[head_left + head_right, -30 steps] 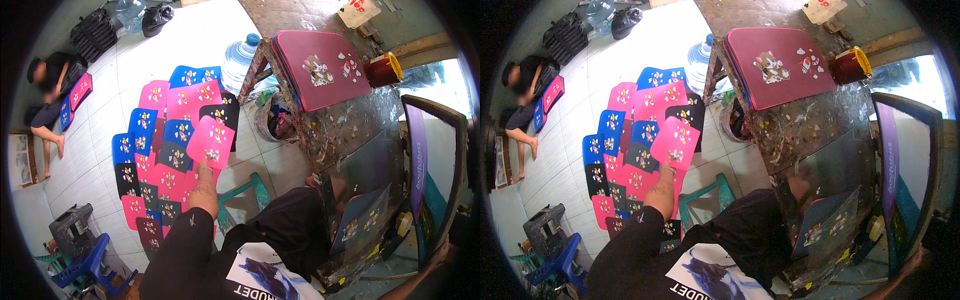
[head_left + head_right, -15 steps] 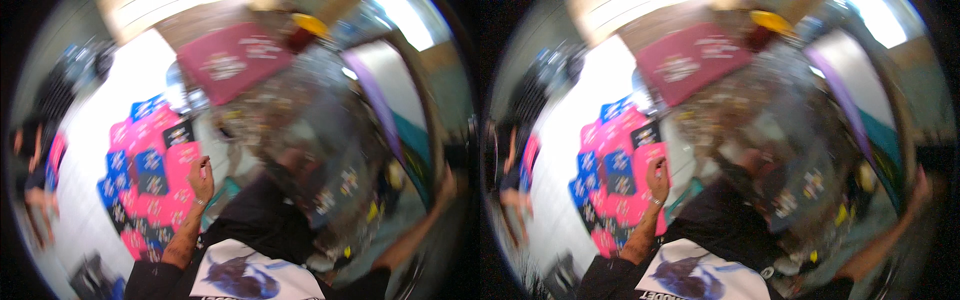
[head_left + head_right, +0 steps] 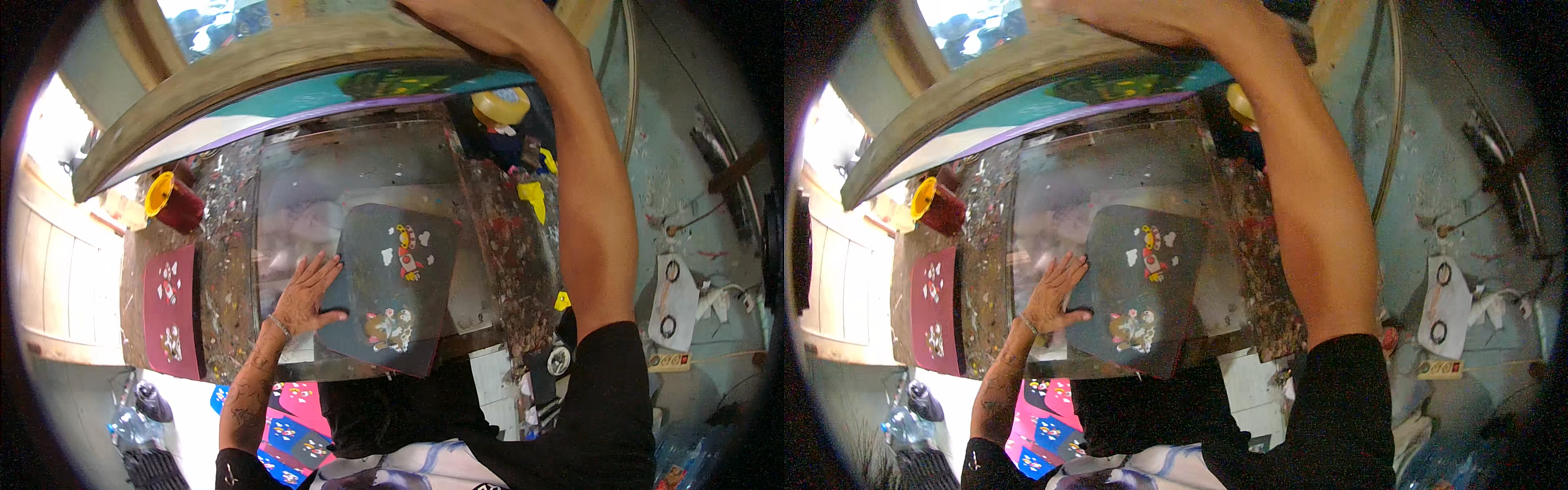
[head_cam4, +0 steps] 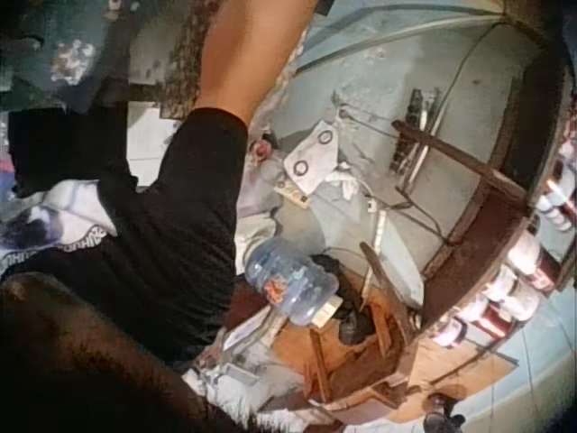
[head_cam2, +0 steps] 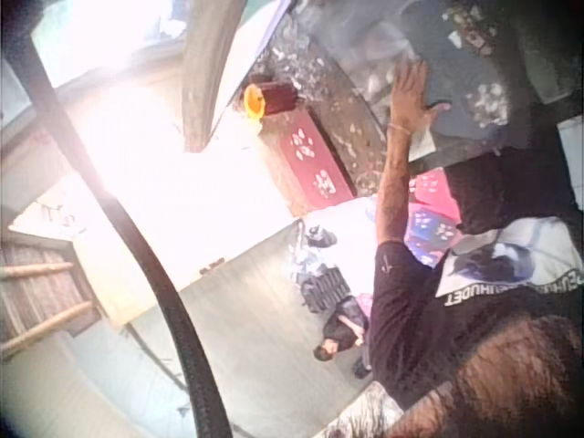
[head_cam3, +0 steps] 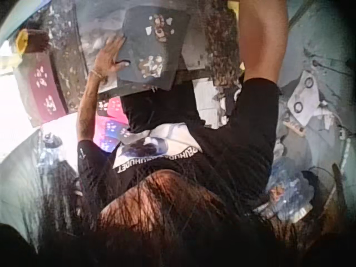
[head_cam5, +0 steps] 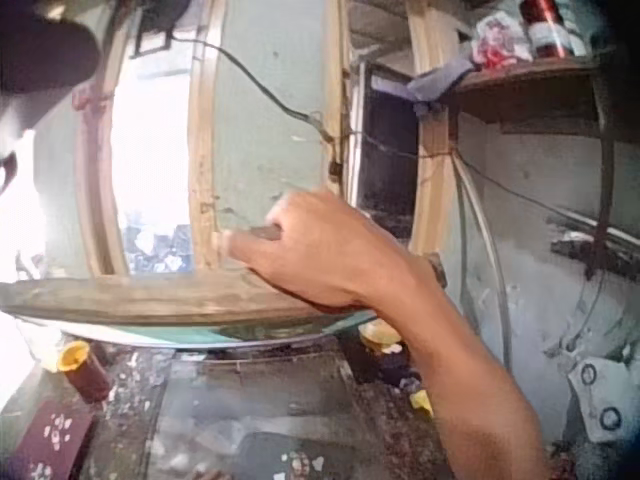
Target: The person repeatedly places a rectangular mat under a screen printing frame, applies yellow ink with a squeegee, and stacks the finished mats. The process is repeated for multiple mats in a small workshop.
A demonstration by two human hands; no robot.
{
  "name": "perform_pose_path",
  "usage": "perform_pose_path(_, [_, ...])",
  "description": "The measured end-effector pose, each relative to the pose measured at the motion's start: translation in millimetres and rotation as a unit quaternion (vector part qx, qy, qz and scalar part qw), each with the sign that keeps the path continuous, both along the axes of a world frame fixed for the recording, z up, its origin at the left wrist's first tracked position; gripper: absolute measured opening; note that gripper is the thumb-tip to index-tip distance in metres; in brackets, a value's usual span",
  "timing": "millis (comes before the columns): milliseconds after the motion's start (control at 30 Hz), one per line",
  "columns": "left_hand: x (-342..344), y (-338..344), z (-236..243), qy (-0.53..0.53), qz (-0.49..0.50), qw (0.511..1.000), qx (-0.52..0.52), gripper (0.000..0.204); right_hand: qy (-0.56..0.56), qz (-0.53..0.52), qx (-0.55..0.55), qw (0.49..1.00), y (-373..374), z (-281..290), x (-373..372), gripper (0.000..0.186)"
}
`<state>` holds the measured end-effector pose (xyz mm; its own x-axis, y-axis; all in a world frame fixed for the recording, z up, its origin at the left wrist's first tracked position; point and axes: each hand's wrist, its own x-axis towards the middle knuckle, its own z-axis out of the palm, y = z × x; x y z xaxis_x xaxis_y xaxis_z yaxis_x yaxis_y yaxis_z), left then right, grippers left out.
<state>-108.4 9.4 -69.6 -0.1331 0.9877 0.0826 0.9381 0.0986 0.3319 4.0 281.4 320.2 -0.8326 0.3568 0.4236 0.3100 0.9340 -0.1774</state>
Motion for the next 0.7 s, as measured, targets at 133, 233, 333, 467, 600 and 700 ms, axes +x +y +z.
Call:
perform_pose_path(133, [0,3,-2,0.018,-0.009,1.000,-0.020,0.109,0.048,0.025,-0.013,0.998,13,-9,6,0.063])
perform_pose_path(233, [1,5,-1,0.013,-0.006,1.000,-0.008,0.110,0.064,0.061,-0.018,0.996,24,-11,13,0.064])
perform_pose_path(333, [1,-2,-5,0.009,0.008,1.000,-0.004,0.111,0.058,0.054,-0.024,0.997,25,-15,10,0.065])
perform_pose_path(467, [4,-10,-4,0.007,0.019,1.000,-0.002,0.112,0.024,0.007,-0.014,1.000,14,-9,4,0.066])
perform_pose_path(600, [5,-13,-1,0.016,0.021,1.000,-0.016,0.111,0.051,0.085,-0.016,0.995,26,-15,6,0.068])
perform_pose_path(700, [5,-4,-2,0.040,0.016,0.999,-0.023,0.110,0.022,0.008,-0.009,1.000,13,-7,4,0.068])
